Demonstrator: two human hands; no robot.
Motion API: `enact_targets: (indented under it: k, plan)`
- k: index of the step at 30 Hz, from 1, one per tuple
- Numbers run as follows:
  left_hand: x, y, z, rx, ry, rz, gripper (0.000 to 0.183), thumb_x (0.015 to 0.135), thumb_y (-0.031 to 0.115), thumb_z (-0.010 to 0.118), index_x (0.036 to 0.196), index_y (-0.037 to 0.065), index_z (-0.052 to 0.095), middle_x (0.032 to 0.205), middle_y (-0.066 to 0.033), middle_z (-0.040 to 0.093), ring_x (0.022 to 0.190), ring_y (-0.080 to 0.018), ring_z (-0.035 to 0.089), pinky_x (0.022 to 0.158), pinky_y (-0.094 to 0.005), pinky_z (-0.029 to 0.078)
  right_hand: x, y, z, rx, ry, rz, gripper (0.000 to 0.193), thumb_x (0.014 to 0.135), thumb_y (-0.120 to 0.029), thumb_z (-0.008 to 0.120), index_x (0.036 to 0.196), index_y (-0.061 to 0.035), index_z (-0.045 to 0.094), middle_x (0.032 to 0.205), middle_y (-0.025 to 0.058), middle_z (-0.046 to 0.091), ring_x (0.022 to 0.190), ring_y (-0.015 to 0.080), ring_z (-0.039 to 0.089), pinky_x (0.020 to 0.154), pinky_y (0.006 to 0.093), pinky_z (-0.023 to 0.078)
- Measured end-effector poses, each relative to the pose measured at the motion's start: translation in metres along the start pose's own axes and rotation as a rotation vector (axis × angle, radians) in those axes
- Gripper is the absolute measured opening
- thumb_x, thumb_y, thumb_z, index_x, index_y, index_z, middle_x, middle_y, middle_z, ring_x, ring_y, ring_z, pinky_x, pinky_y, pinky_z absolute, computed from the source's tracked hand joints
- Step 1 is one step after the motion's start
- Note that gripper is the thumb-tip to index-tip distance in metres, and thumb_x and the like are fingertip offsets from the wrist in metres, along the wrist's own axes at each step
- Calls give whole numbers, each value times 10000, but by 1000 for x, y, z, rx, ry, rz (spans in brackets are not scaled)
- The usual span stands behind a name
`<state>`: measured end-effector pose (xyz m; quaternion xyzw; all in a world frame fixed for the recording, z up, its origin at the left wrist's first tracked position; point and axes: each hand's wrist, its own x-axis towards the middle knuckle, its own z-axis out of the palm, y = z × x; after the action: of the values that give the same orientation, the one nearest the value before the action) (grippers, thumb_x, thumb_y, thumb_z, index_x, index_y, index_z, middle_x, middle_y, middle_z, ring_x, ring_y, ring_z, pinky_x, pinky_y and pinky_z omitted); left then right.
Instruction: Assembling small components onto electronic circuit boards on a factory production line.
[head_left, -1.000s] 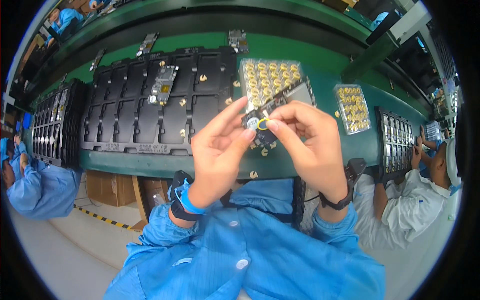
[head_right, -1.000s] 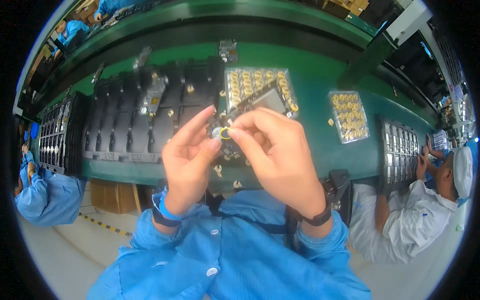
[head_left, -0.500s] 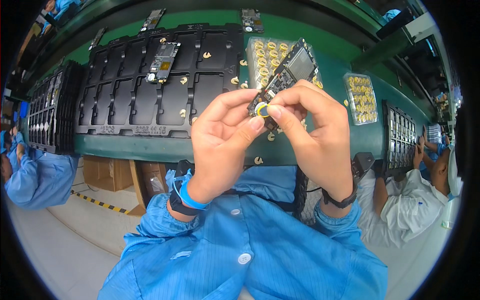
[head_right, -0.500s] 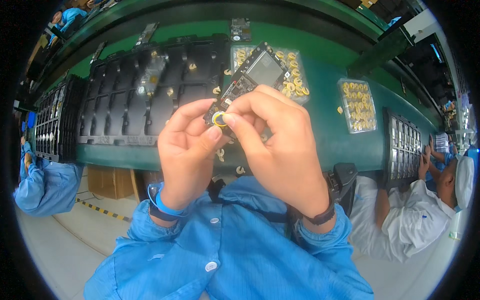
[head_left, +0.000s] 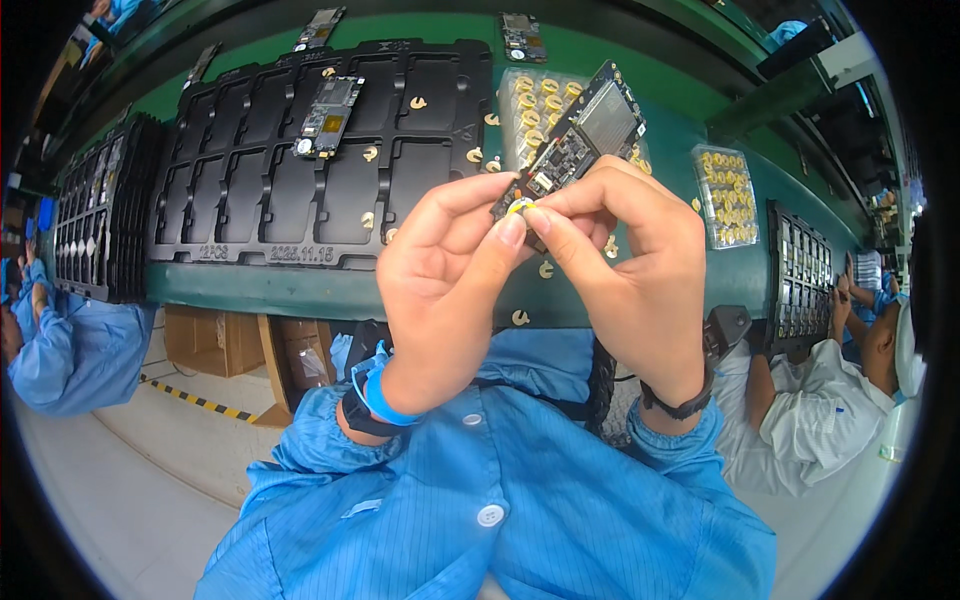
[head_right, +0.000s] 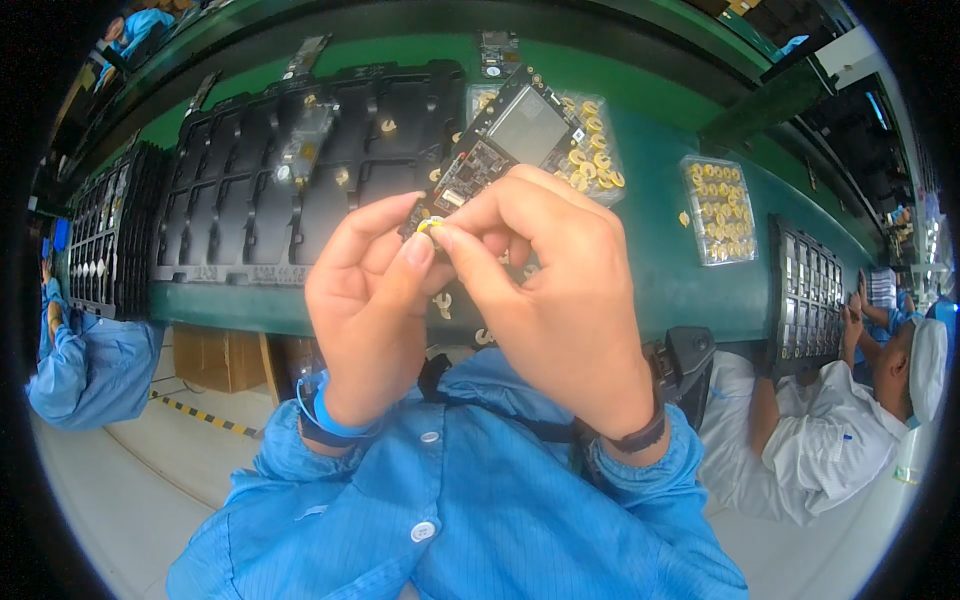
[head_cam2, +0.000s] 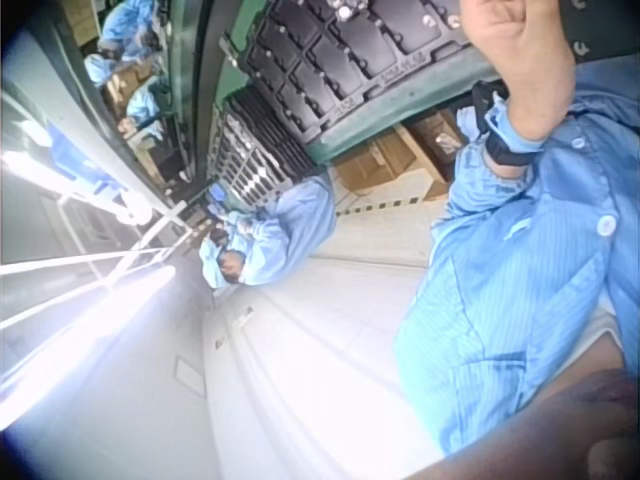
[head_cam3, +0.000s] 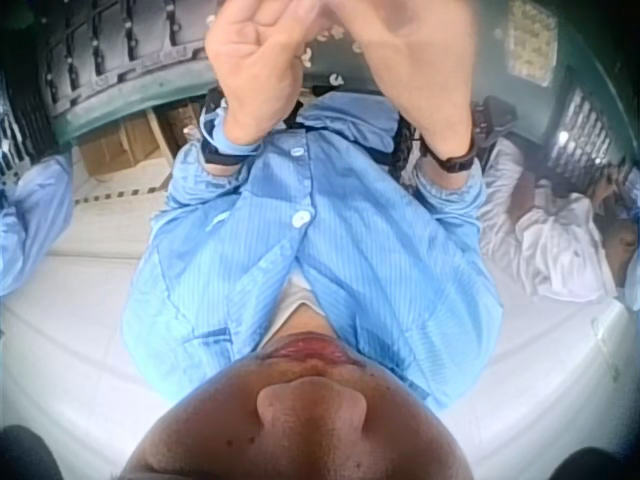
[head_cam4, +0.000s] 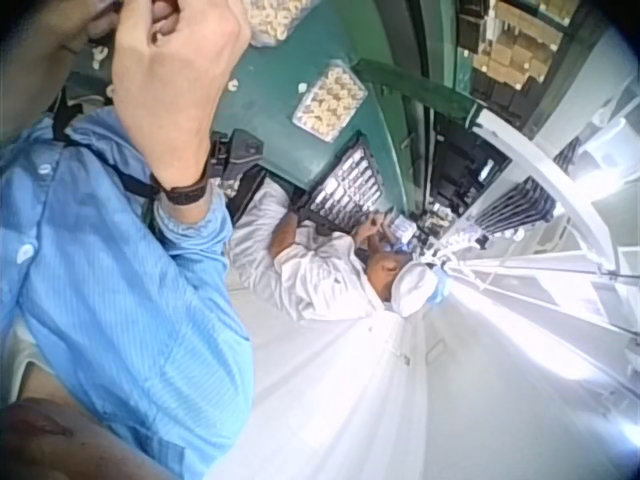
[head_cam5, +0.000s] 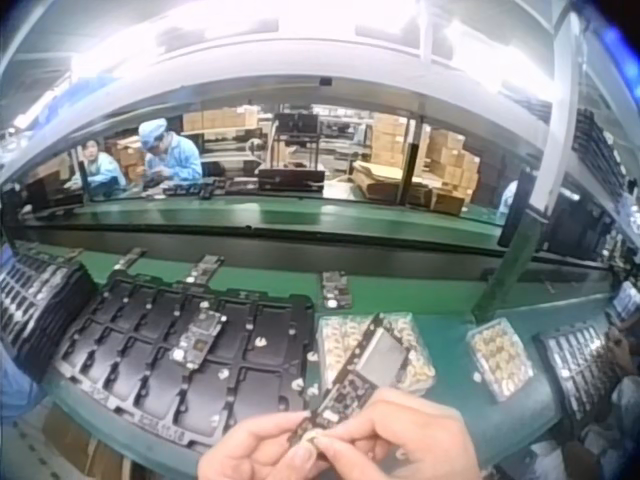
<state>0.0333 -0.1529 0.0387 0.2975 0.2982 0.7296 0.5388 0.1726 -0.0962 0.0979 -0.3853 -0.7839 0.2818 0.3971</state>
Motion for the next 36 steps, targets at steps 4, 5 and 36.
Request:
enact_targets:
  k: [4, 5, 36]
  plan:
    - [-2, 0, 2, 80, 35, 44, 359, 1058, -25, 589, 1398, -121, 522, 1262, -261, 711, 1149, -293, 728, 1033, -432, 598, -3, 0, 5, 48, 29, 3, 69, 845, 40, 802, 895, 25, 758, 771, 45, 660, 691, 98, 564, 623, 247, 435]
    - [-2, 0, 2, 88, 30, 59, 362, 1060, -25, 587, 1403, -122, 521, 1257, -258, 713, 1146, -291, 729, 1030, -430, 598, -3, 0, 5, 48, 41, -10, 80, 839, 51, 806, 902, 28, 763, 775, 46, 665, 690, 95, 568, 618, 242, 435]
    - [5, 5, -2, -16, 155, -44, 315, 1047, -19, 629, 1346, -91, 560, 1218, -194, 736, 1075, -197, 728, 879, -312, 626, -17, 9, 17, -322, 61, -379, 312, 797, 66, 749, 1095, -19, 776, 889, 95, 633, 749, 251, 596, 694, 358, 455]
